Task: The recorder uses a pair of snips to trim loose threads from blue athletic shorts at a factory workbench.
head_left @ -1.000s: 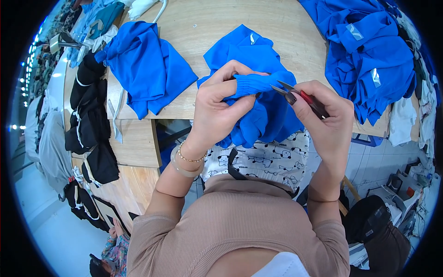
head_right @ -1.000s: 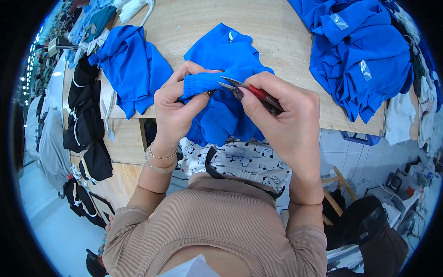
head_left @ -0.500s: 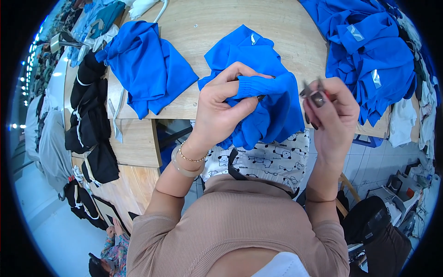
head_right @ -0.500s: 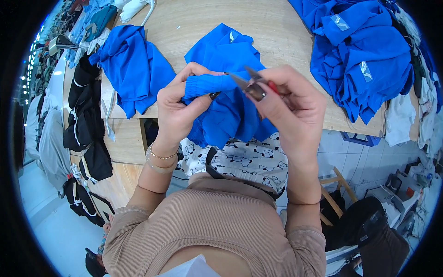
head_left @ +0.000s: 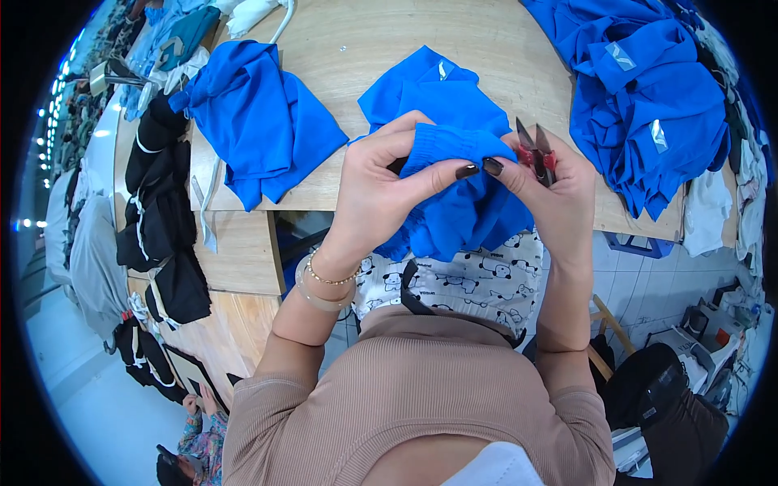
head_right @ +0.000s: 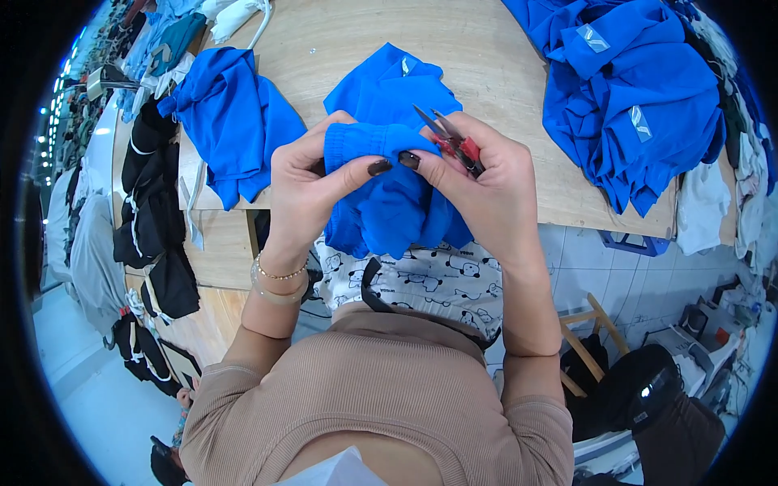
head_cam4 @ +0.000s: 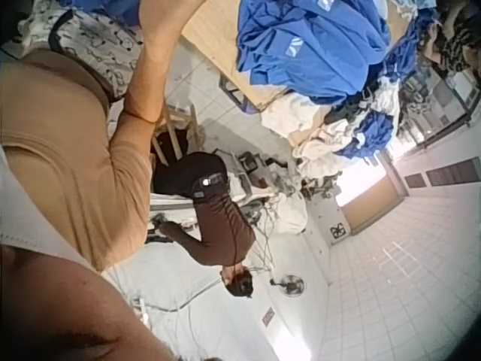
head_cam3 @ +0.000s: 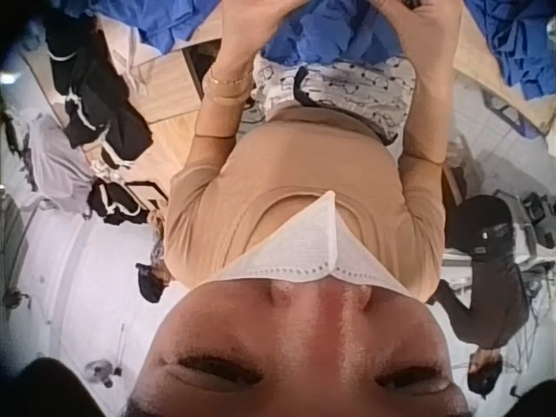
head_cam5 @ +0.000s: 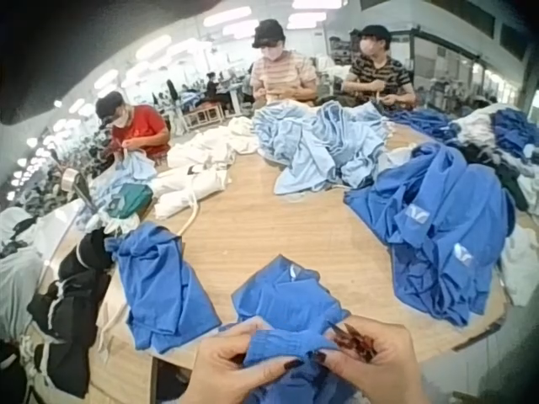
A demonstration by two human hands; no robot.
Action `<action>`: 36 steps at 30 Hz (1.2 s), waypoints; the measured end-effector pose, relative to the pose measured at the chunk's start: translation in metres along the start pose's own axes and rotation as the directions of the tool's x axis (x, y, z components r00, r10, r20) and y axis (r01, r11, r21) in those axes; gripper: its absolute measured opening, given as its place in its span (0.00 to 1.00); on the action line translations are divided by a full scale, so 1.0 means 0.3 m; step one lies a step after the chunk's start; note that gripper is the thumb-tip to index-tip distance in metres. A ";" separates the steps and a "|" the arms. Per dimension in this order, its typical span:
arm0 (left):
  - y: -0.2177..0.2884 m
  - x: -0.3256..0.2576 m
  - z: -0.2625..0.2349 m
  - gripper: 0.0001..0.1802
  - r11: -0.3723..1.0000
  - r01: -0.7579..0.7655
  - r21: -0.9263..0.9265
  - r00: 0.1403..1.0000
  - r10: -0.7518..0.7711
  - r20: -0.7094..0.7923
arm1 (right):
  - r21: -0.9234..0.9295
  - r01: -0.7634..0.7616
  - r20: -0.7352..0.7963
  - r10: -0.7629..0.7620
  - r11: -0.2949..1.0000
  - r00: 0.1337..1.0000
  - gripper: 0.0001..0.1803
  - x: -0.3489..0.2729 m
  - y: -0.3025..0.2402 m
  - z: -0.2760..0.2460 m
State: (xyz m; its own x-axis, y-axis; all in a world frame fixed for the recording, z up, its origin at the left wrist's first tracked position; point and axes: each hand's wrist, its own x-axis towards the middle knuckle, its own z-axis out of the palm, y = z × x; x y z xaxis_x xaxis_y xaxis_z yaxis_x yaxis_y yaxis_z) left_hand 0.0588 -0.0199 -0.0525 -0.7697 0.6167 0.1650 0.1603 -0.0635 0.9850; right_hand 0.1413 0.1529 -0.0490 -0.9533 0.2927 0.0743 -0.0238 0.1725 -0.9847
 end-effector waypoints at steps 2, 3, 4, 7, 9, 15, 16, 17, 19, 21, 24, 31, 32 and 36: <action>0.002 0.000 0.004 0.08 1.000 0.025 0.003 1.000 -0.025 -0.006 | -0.008 -0.006 -0.049 0.006 1.000 0.999 0.11 0.000 -0.005 0.000; 0.002 0.000 0.009 0.07 1.000 0.020 -0.004 1.000 -0.020 -0.017 | -0.008 -0.006 -0.049 0.006 1.000 0.999 0.11 0.001 -0.006 -0.005; 0.001 -0.001 0.012 0.07 1.000 0.015 -0.011 1.000 -0.016 -0.027 | 0.013 0.026 -0.029 -0.026 1.000 0.999 0.11 0.001 -0.006 -0.013; 0.001 0.000 0.007 0.05 1.000 -0.011 0.013 1.000 0.011 -0.028 | 0.049 0.069 -0.043 -0.067 0.996 0.997 0.10 -0.007 -0.034 -0.016; 0.019 -0.007 0.010 0.05 0.998 0.059 -0.037 0.997 -0.061 -0.053 | 0.003 0.025 -0.008 -0.025 1.000 1.000 0.08 -0.029 -0.059 -0.039; 0.037 -0.008 0.020 0.06 0.974 0.186 -0.130 0.980 -0.193 -0.044 | -0.168 0.211 -0.051 -0.222 0.963 0.974 0.20 -0.014 -0.089 0.000; 0.038 -0.008 0.019 0.07 0.962 0.229 -0.148 0.972 -0.235 -0.024 | -0.126 0.210 -0.064 -0.219 0.969 0.974 0.25 -0.003 -0.090 0.018; 0.037 -0.007 0.020 0.07 0.962 0.228 -0.148 0.972 -0.234 -0.023 | -0.128 0.217 0.004 -0.218 0.968 0.976 0.23 0.002 -0.076 0.016; 0.033 -0.009 0.020 0.06 0.962 0.206 -0.179 0.977 -0.213 -0.022 | -0.151 0.236 0.100 -0.223 0.960 0.970 0.14 -0.004 -0.061 -0.009; 0.013 -0.008 0.012 0.06 0.971 0.172 -0.168 0.983 -0.180 -0.037 | -0.038 0.266 0.124 -0.260 0.963 0.958 0.10 -0.003 -0.040 -0.034; 0.011 -0.007 0.019 0.07 0.973 0.138 -0.185 0.986 -0.153 -0.065 | 0.062 0.247 0.121 -0.253 0.967 0.960 0.07 -0.007 -0.042 -0.035; 0.010 -0.008 0.024 0.07 0.971 0.121 -0.208 0.985 -0.144 -0.098 | 0.084 0.086 0.006 -0.087 0.993 0.996 0.09 -0.011 -0.045 -0.018; 0.005 -0.008 0.020 0.07 0.971 0.122 -0.207 0.985 -0.144 -0.098 | 0.080 0.124 -0.074 -0.118 0.989 0.990 0.10 -0.009 -0.048 0.005; -0.002 -0.001 0.016 0.08 0.995 -0.030 -0.094 0.999 0.026 -0.042 | 0.141 -0.032 -0.019 0.035 0.990 0.999 0.12 0.021 -0.067 0.010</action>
State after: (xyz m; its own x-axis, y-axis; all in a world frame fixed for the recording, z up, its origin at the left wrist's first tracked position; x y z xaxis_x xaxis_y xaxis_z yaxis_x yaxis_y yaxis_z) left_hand 0.0619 -0.0162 -0.0534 -0.7907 0.5812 0.1922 0.1241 -0.1552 0.9801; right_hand 0.1349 0.1484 -0.0292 -0.9477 0.3163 0.0426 -0.0352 0.0291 -0.9990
